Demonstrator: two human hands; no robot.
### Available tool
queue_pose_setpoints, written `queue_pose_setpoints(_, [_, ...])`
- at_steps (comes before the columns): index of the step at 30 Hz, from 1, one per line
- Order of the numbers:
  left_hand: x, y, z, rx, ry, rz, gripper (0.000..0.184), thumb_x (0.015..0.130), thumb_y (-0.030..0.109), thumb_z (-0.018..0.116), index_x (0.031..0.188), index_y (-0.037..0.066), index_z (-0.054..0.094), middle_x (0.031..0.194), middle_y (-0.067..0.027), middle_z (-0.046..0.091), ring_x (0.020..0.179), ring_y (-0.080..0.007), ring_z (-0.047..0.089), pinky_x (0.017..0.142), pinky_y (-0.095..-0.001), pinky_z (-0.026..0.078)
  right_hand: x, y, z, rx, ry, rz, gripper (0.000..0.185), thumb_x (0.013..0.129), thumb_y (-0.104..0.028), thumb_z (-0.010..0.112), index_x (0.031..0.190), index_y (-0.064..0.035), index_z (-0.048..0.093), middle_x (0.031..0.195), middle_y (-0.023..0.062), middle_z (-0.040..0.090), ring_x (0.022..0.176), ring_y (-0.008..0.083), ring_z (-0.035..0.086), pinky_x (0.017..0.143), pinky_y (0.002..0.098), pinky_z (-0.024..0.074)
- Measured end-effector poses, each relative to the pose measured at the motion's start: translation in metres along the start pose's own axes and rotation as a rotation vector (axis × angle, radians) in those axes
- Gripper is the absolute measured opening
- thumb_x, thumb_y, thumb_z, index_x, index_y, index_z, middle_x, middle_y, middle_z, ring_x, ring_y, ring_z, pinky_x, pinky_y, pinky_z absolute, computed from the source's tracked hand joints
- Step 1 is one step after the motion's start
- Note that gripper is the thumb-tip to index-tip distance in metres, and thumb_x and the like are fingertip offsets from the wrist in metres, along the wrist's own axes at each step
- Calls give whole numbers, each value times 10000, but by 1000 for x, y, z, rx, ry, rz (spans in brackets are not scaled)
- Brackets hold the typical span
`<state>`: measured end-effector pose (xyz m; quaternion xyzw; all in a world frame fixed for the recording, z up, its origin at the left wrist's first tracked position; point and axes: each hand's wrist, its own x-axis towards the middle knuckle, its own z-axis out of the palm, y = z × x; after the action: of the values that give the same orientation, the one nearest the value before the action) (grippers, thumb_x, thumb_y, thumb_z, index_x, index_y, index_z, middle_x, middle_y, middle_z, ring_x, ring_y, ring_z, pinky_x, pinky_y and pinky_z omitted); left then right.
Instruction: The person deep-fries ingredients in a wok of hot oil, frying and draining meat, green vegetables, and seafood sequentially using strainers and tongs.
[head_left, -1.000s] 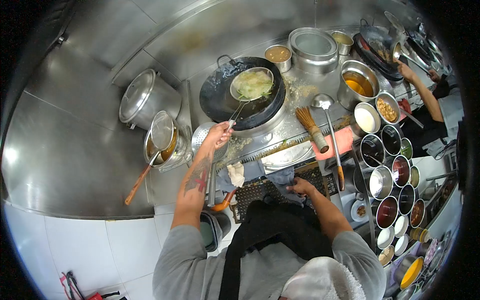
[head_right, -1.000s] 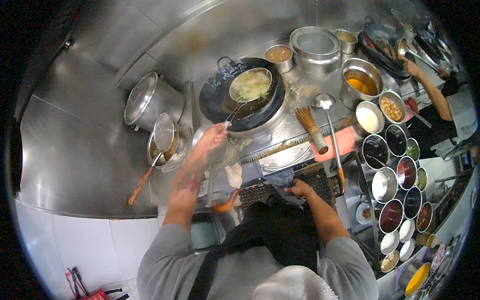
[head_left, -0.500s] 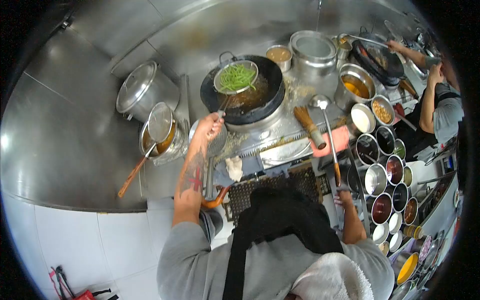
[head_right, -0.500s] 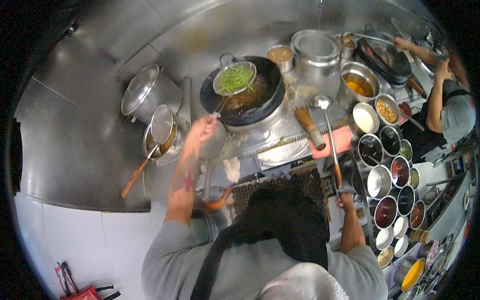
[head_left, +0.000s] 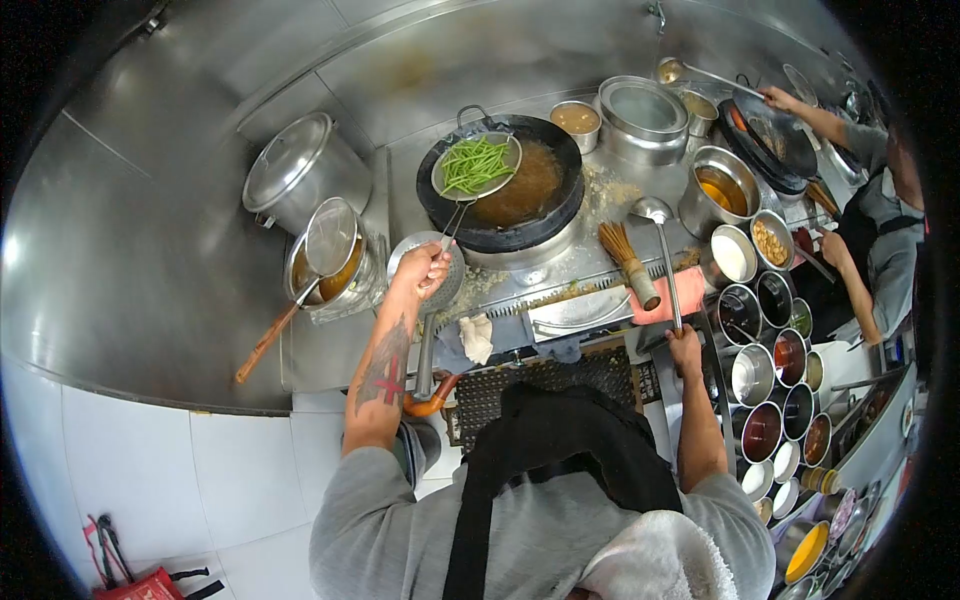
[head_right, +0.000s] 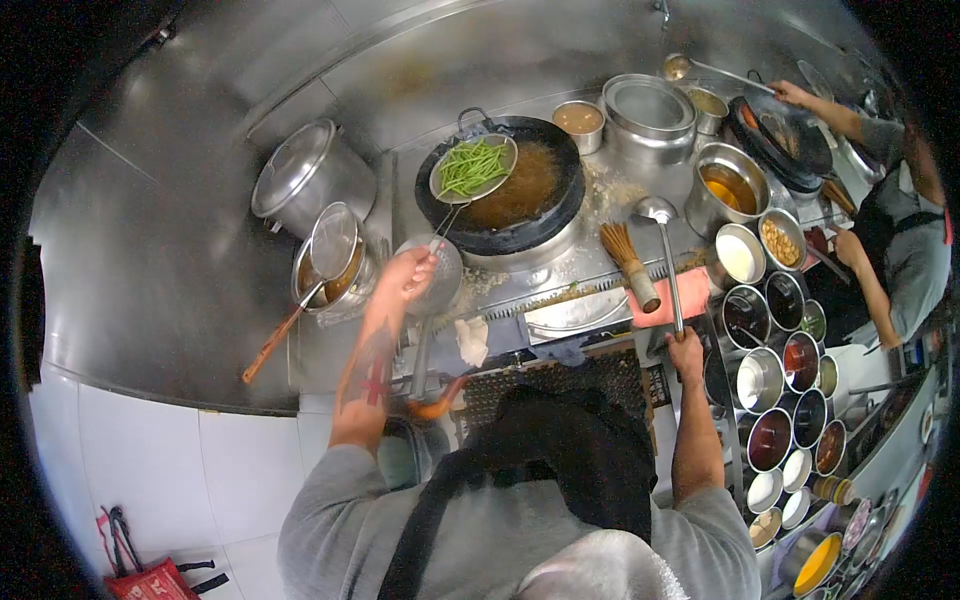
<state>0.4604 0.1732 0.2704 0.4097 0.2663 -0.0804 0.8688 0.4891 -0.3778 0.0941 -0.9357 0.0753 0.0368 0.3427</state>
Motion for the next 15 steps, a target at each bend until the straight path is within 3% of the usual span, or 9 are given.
queue_pose_setpoints(5, [-11,19,13,-59,-101,99,260,968,148,397,1159,-18,457,740,-41,444,464,-33,330,324,-162,256,-24,-66,-33,148,-2,-47,264,800,-197,607,920,34,566,761,188,613,694,314,598,676,432,462])
queue_pose_setpoints(6, [-12,19,11,-84,-106,124,260,968,148,397,1159,-18,457,740,-41,444,464,-33,330,324,-162,256,-28,-77,-43,307,-196,186,247,812,-203,596,896,28,569,727,173,597,666,293,585,661,427,460])
queue_pose_setpoints(8, [-13,10,3,-184,-242,112,267,966,149,401,1185,9,463,732,-30,436,457,-27,325,319,-164,259,-25,-70,-41,722,-364,228,253,827,-216,591,901,25,571,719,188,586,660,327,579,654,438,461])
queue_pose_setpoints(9, [-11,5,3,-163,-213,124,248,963,137,399,1174,32,473,737,-31,447,451,-31,325,313,-162,257,-11,-60,-31,710,-372,217,253,827,-216,591,901,25,571,719,188,586,660,327,579,654,438,461])
queue_pose_setpoints(10, [-13,9,2,-169,-209,126,248,963,137,399,1174,32,473,737,-31,447,451,-31,325,313,-162,257,5,-39,-16,448,-219,21,223,841,-220,582,876,-2,549,651,110,535,562,219,532,527,360,427])
queue_pose_setpoints(12, [-15,20,8,75,-101,224,235,955,128,405,1159,37,481,749,-47,467,445,-37,330,303,-165,244,-3,-50,-23,-29,-14,-205,261,852,-238,571,907,15,537,668,146,577,548,254,586,493,373,456])
queue_pose_setpoints(14, [-9,30,5,119,-62,225,199,948,119,409,1107,31,490,756,-63,484,447,-41,338,296,-169,235,-22,-74,-37,-118,49,-168,314,840,-265,574,935,34,566,844,270,615,824,453,590,697,491,464])
queue_pose_setpoints(15, [-9,34,5,153,-4,217,180,947,116,407,1076,23,491,741,-65,483,444,-41,336,292,-172,232,-19,-67,-36,-114,50,-173,314,840,-265,574,935,34,566,844,270,615,824,453,590,697,491,464])
